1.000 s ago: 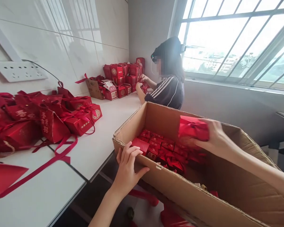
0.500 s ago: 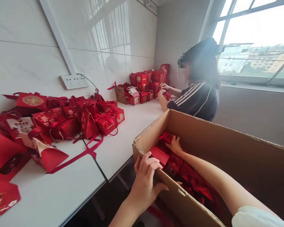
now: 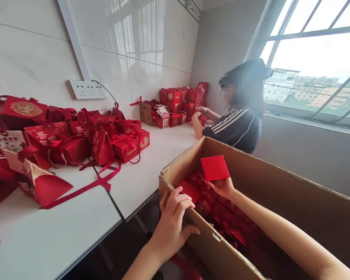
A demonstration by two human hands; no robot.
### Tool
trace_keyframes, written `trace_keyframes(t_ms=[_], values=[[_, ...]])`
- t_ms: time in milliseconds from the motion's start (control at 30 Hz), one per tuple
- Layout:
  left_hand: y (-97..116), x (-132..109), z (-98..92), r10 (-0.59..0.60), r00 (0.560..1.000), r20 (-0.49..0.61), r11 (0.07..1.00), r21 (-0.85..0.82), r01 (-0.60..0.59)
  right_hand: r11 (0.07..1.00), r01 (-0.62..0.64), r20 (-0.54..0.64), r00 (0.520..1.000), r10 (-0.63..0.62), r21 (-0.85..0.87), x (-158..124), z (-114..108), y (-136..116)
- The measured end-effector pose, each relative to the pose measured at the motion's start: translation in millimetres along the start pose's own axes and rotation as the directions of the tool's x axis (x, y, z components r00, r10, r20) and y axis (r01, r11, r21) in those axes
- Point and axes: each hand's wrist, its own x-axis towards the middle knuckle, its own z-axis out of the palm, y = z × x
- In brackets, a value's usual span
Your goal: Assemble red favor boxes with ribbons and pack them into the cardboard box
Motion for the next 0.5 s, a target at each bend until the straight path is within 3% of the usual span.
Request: trace_keyframes(t_ms=[133,267,400,500], values=[[1.7,0.3,-0.4,-0.011,1.000,0.001,1.000,-0.025,0.011,0.990,0.060,-0.097,0.993,-0.072,-0.128,3.4,2.6,6.2],[3.5,-0.1,1.9,-0.038,0.999,-0.024,0.997,-0.067,0.036,0.904,0.118,-0.228,0.947,-0.227,-0.412,16.6,10.7,28.5],[-0.9,-1.9,15.2,-0.016,0.995,-0.101,0.995,-0.099,0.006,0.767,0.037,-0.207,0.953,-0.219,-0.641,31.6,24.3,44.0],[-3.9,-3.4,25.4,0.016,0.990,-0.143,0.998,-0.058,-0.025,0.633,0.047,-0.119,0.969,-0.217,-0.773,32.9,29.5,35.1]])
